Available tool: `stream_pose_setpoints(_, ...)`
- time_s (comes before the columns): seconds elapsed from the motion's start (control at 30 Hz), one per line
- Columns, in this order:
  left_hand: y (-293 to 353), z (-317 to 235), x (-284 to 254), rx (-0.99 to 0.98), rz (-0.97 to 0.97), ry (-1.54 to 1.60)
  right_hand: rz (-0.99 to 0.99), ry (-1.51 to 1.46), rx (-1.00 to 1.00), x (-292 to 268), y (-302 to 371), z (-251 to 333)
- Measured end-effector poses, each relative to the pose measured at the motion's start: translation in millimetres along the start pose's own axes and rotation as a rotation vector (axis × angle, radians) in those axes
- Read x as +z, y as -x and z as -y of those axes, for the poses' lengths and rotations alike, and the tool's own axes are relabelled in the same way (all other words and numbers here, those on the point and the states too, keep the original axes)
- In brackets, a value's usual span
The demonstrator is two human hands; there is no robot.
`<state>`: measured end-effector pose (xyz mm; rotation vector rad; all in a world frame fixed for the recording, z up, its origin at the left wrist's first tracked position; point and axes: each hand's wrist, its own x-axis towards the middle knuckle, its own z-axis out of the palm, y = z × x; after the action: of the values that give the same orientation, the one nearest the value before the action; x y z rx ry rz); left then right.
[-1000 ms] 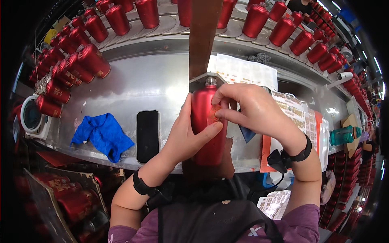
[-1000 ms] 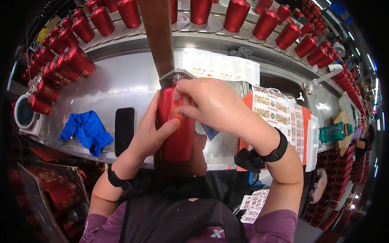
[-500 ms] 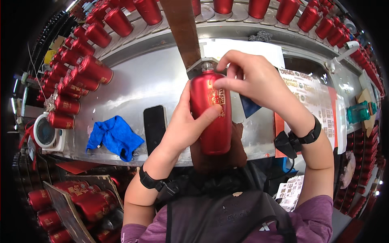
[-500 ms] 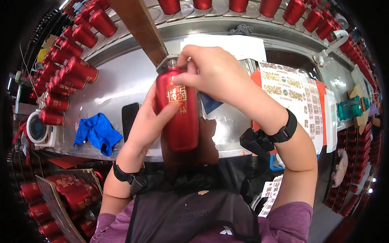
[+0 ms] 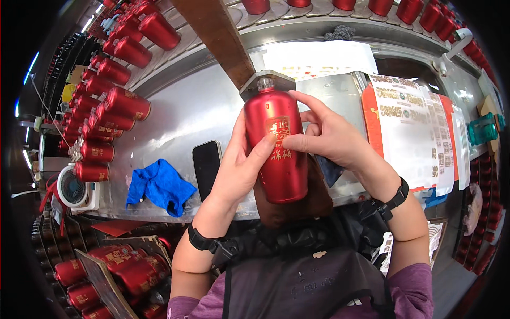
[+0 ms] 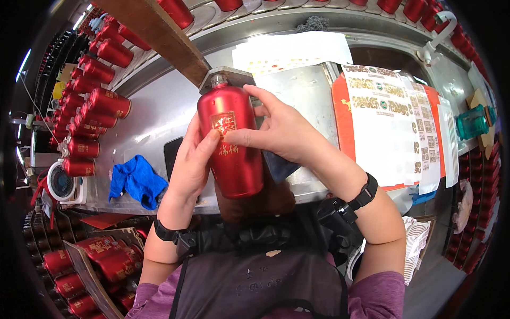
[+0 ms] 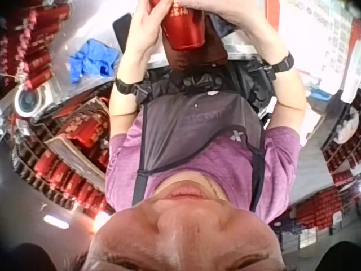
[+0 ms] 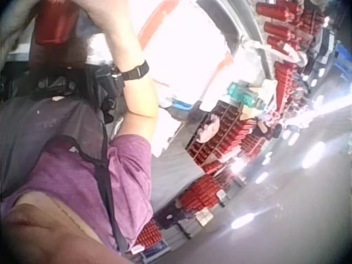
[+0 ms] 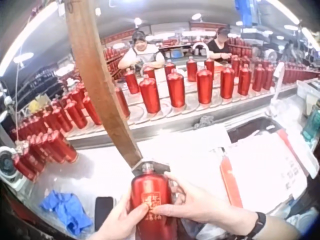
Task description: Applying decorative labels and authenticity seals to red liquor bottles on a production line.
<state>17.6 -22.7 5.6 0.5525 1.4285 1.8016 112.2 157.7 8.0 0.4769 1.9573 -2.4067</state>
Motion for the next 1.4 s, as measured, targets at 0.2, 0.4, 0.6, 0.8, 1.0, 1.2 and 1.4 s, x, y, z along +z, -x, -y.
stream_pose_setpoints(0.2, 1.7, 2.1, 2.7, 0.009, -0.029, -0.063, 0.045, -0.027, 0.025, -0.6, 1.1, 4.3)
stream_pose_setpoints(0.4, 0.2, -0.1, 1.9, -0.026, -0.022, 0.016, 0.05, -0.087, 0.042, -1.6, 1.4, 2.3)
stream_pose_setpoints(0.6, 0.4, 1.6, 4.4, -0.013, -0.022, -0.037, 0.057, -0.011, 0.03, -1.8, 3.3, 1.3)
stream_pose_setpoints(0.8, -1.3, 5.6, 2.2, -0.012, -0.033, -0.011, 0.084, -0.034, 0.025, -4.4, 3.4, -0.5)
stream_pose_setpoints(1.0, -1.2, 4.3, 7.6, -0.016, -0.054, 0.009, 0.079, -0.079, 0.025, -4.7, 1.2, -2.3)
stream_pose_setpoints(1.2, -0.5, 1.7, 7.3, -0.026, -0.047, 0.064, 0.092, -0.054, 0.028, -4.4, 2.0, -0.9)
stream_pose_setpoints(1.4, -0.2, 2.1, 6.2, -0.036, -0.028, 0.043, 0.073, -0.041, 0.022, -1.9, 2.8, -0.8)
